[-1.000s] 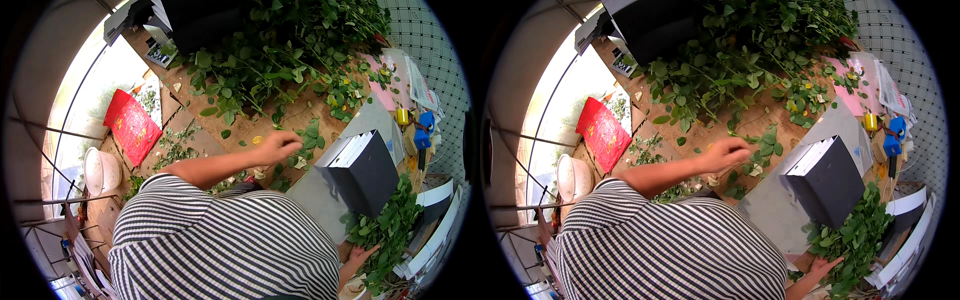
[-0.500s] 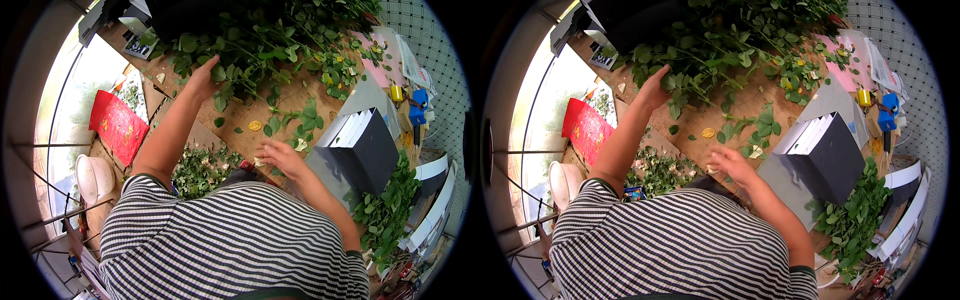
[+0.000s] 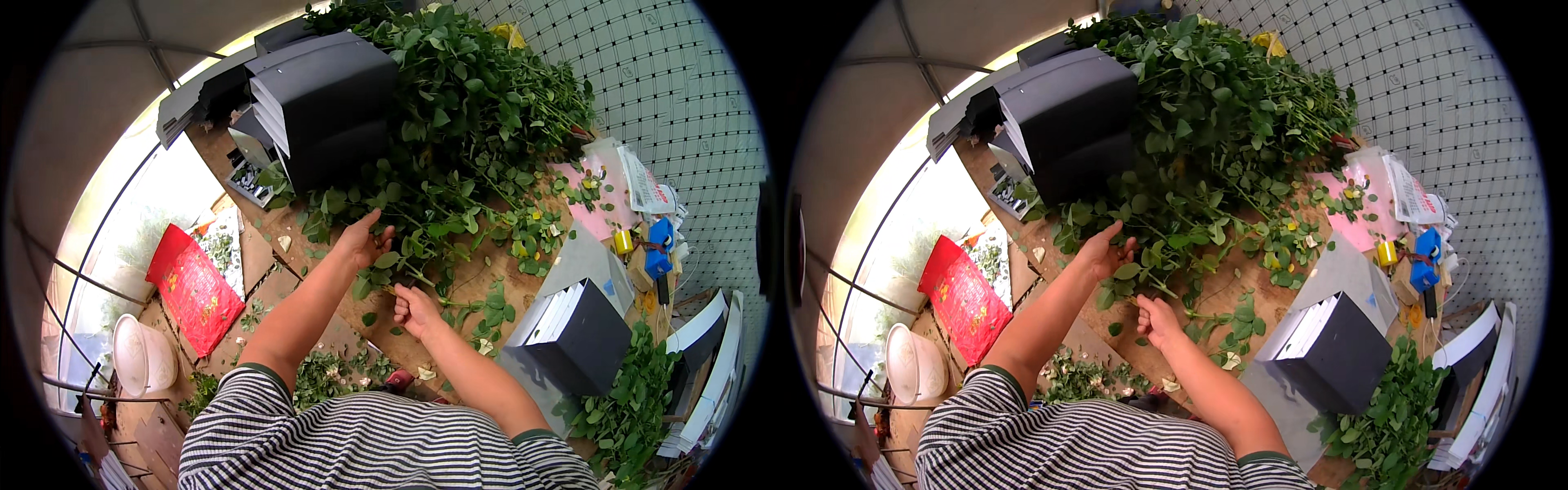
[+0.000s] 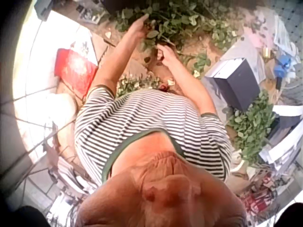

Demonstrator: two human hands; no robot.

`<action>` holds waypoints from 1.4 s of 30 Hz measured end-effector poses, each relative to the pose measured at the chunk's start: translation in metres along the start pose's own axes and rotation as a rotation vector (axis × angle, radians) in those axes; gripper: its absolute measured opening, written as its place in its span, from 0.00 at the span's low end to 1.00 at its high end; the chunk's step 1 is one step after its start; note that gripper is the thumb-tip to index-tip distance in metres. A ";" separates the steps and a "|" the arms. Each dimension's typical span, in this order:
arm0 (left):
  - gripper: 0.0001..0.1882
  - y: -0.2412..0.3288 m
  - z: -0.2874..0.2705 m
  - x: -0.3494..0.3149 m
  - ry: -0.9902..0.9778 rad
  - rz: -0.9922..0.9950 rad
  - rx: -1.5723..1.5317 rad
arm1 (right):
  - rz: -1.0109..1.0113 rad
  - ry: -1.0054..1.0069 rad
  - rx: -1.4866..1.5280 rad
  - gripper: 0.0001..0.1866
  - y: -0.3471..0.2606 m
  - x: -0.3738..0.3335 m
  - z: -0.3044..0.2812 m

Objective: The person assembles a floral arrangement by placing white roses and green leaves into a black box lined with white paper. They use a stapler to secure the paper and adjust the flowers and leaves inside the box.

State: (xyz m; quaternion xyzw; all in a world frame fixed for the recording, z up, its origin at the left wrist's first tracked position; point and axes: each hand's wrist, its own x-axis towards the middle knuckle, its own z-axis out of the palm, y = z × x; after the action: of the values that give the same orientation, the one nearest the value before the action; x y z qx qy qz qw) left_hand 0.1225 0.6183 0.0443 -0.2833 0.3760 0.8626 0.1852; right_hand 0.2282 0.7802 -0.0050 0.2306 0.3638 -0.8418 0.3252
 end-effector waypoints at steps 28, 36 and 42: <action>0.29 -0.053 0.027 -0.040 -0.140 0.324 0.065 | -1.272 -0.740 0.006 0.27 -0.103 -0.356 -0.066; 0.21 -0.244 0.177 -0.180 -0.804 0.170 0.941 | -1.255 -0.707 -0.236 0.19 -0.096 -0.463 -0.104; 0.16 -0.313 0.391 -0.176 -1.094 0.564 1.090 | -1.403 0.226 -0.030 0.29 0.011 -0.572 -0.264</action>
State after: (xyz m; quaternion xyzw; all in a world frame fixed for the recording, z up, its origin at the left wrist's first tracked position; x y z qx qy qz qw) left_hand 0.2885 1.0970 0.2024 0.4119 0.6558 0.5893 0.2301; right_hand 0.6663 1.1934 0.1816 0.0231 0.4697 -0.8184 -0.3302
